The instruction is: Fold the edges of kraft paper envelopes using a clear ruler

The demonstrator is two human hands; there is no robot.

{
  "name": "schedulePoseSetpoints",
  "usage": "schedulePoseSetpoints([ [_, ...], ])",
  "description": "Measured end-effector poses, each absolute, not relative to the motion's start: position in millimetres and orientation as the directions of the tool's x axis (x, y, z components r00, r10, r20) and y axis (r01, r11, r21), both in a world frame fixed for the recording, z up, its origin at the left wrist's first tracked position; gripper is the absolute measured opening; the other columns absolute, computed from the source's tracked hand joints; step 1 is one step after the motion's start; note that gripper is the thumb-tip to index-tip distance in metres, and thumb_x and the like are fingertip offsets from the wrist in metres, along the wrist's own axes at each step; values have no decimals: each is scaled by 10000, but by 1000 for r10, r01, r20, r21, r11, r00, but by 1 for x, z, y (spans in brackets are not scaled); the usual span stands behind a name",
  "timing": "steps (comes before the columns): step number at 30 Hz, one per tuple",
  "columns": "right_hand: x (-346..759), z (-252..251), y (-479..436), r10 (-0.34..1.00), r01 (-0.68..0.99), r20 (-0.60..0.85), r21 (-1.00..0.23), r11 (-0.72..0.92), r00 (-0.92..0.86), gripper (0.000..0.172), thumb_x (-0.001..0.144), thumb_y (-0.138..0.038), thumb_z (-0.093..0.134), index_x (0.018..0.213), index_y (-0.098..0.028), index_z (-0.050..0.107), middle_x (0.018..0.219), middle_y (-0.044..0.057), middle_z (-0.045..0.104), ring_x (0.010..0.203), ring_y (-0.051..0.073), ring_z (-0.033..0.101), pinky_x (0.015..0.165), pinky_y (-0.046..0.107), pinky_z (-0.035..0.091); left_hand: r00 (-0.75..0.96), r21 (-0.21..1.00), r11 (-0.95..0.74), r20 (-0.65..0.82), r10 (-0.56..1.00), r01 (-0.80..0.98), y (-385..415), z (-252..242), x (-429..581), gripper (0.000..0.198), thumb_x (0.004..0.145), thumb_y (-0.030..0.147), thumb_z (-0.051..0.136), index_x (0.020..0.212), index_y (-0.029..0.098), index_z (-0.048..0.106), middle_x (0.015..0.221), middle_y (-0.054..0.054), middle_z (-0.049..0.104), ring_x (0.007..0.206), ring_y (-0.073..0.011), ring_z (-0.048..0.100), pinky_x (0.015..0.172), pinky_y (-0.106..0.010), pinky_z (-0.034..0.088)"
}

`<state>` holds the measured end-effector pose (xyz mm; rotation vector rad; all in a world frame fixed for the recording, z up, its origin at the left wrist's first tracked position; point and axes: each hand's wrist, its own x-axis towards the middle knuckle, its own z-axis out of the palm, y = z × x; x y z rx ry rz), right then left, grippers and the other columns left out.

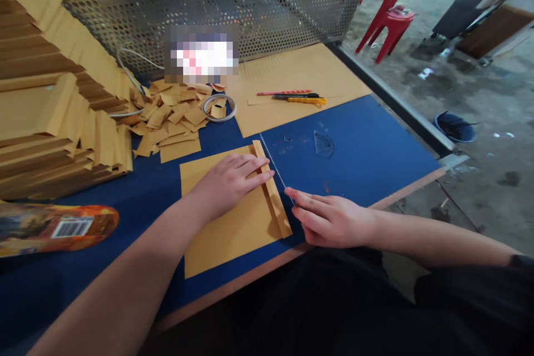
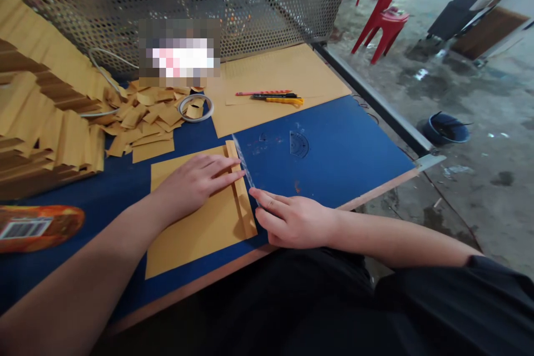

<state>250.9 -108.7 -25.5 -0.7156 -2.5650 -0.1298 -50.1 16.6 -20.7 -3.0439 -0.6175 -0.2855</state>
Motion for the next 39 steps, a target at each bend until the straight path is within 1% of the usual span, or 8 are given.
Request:
schedulePoseSetpoints([
  [9, 237, -24, -100, 536, 464, 455, -270, 844, -711, 213, 984, -163, 621, 1186, -127, 677, 1607, 303, 590, 1418, 305, 698, 1098, 366, 662, 874, 114, -909, 251, 417, 401, 17, -21, -51, 513, 1074, 91, 484, 1454, 346, 717, 1529, -76, 719, 1380, -287, 688, 1146, -511, 565],
  [19, 235, -15, -86, 459, 365, 424, -287, 886, -781, 208, 1008, -192, 662, 1197, -122, 714, 1573, 269, 628, 1542, 300, 584, 1221, 373, 578, 863, 149, -904, 271, 427, 400, 20, -23, -51, 386, 1071, 141, 509, 1262, 285, 812, 1449, -117, 759, 1346, -304, 721, 1117, -532, 606],
  [25, 244, -12, -70, 417, 283, 383, -359, 890, -824, 240, 1060, -284, 682, 1253, -162, 755, 1615, 229, 604, 1410, 296, 673, 1218, 458, 571, 861, 162, -902, 272, 430, 399, 19, -25, -53, 435, 1057, 129, 446, 1271, 258, 802, 1491, -108, 741, 1309, -278, 752, 1063, -463, 654],
  [28, 247, -13, -63, 440, 264, 376, -434, 861, -816, 225, 1068, -307, 698, 1241, -189, 781, 1680, 227, 534, 1531, 331, 562, 1240, 513, 543, 833, 221, -870, 263, 488, 440, 9, -20, -46, 373, 1087, 228, 457, 1240, 237, 797, 1487, -119, 733, 1279, -292, 761, 1034, -460, 665],
  [31, 248, -18, -59, 463, 253, 373, -489, 835, -804, 235, 1054, -281, 724, 1256, -182, 792, 1795, 232, 348, 1714, 373, 276, 1317, 554, 452, 766, 313, -794, 238, 597, 522, -3, -15, -36, 323, 1094, 387, 524, 1200, 209, 771, 1466, -142, 720, 1273, -318, 751, 1022, -476, 665],
  [33, 247, -22, -58, 484, 261, 343, -527, 809, -805, 266, 1037, -265, 748, 1290, -189, 783, 1850, 204, 224, 1739, 367, 170, 1354, 535, 399, 723, 359, -740, 211, 658, 569, -10, -13, -30, 349, 1057, 510, 612, 1155, 206, 754, 1478, -152, 693, 1290, -344, 733, 1030, -495, 660],
  [36, 245, -26, -56, 517, 292, 292, -563, 773, -804, 312, 1027, -282, 771, 1331, -214, 762, 1875, 173, 148, 1725, 350, 218, 1362, 483, 392, 703, 428, -707, 202, 682, 563, -12, -15, -28, 385, 997, 567, 704, 1149, 214, 721, 1463, -148, 667, 1321, -347, 702, 1094, -507, 629],
  [39, 242, -27, -56, 583, 370, 230, -583, 724, -779, 455, 1007, -368, 807, 1421, -212, 699, 1854, 206, 210, 1711, 349, 260, 1342, 469, 426, 689, 482, -688, 214, 692, 542, -7, -21, -32, 451, 981, 557, 731, 1261, 211, 657, 1493, -159, 637, 1415, -350, 639, 1211, -541, 549],
])
